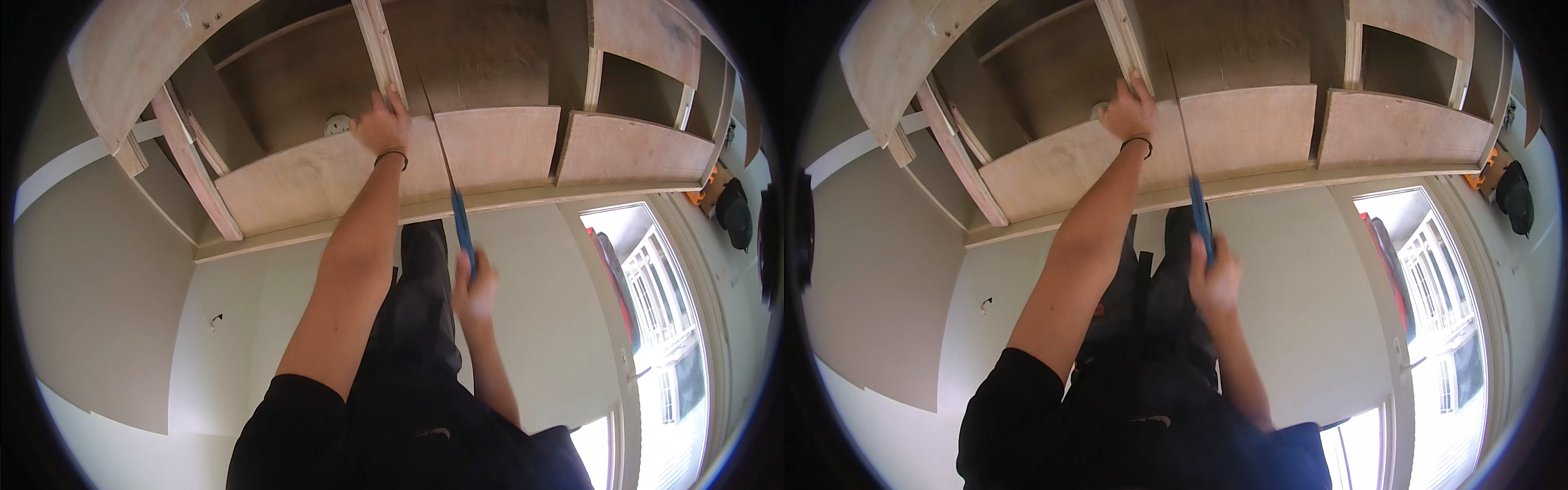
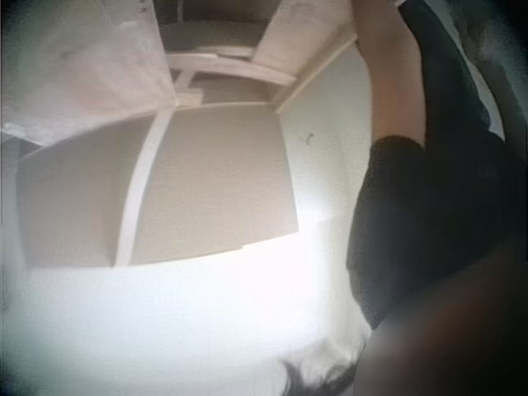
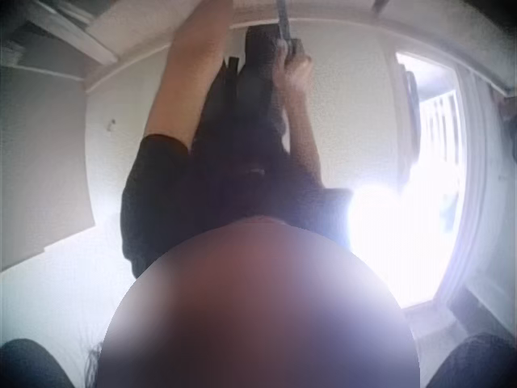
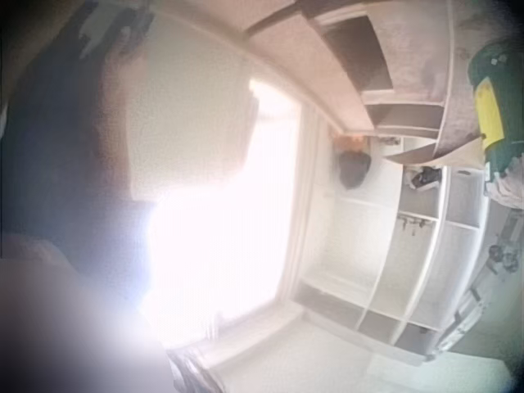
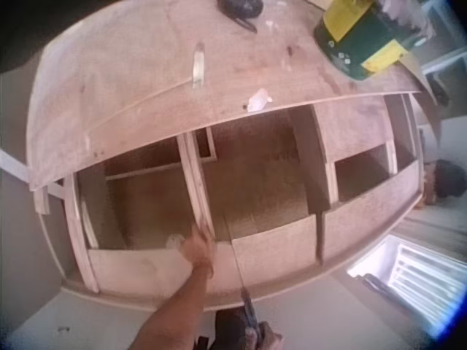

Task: The person measures a wooden board with a tape measure, marks it with a pencil, and then uses a hand saw to cut the board along the marked line. The person handles the board and tools directly without visible power tools.

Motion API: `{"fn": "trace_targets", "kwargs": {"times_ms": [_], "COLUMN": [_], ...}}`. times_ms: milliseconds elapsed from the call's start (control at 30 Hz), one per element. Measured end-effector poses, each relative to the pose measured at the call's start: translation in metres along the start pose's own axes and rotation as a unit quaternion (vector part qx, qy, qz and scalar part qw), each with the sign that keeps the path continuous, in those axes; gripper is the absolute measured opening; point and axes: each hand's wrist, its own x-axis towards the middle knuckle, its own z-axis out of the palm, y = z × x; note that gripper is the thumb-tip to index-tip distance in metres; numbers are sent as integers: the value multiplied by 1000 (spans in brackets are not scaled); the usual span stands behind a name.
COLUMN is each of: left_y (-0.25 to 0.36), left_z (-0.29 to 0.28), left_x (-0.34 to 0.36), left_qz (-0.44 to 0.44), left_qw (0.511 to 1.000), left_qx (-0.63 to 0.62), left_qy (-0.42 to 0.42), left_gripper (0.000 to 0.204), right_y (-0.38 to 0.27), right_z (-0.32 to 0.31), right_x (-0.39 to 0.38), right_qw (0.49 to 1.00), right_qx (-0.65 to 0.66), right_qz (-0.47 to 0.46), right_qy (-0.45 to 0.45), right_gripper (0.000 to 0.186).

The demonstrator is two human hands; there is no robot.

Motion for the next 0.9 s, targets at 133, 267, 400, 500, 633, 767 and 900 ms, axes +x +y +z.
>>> {"fn": "trace_targets", "kwargs": {"times_ms": [133,267,400,500,633,767,900], "left_y": [-2,-3,-2,-2,-4,-4,-2], "left_z": [1,1,1,1,3,5,4], "left_x": [-1,1,1,0,-2,-2,0], "left_qz": [11,22,-1,-1,13,3,7], "left_qw": [1000,1000,1000,1000,1000,1000,1000], "left_qx": [24,9,-8,0,20,10,11], "left_qy": [6,10,-11,-5,6,4,9], "left_gripper": [45,45,46,46,46,46,46], "right_y": [-33,21,59,34,-18,5,62], "right_z": [72,64,2,-13,50,83,39], "right_x": [156,103,-53,-57,103,147,-10], "right_qw": [986,978,995,997,990,986,986], "right_qx": [39,65,40,65,19,59,99], "right_qz": [-137,-176,-84,-30,-116,-139,-123], "right_qy": [85,90,28,21,76,68,57], "right_gripper": [49,46,32,32,43,46,28]}}
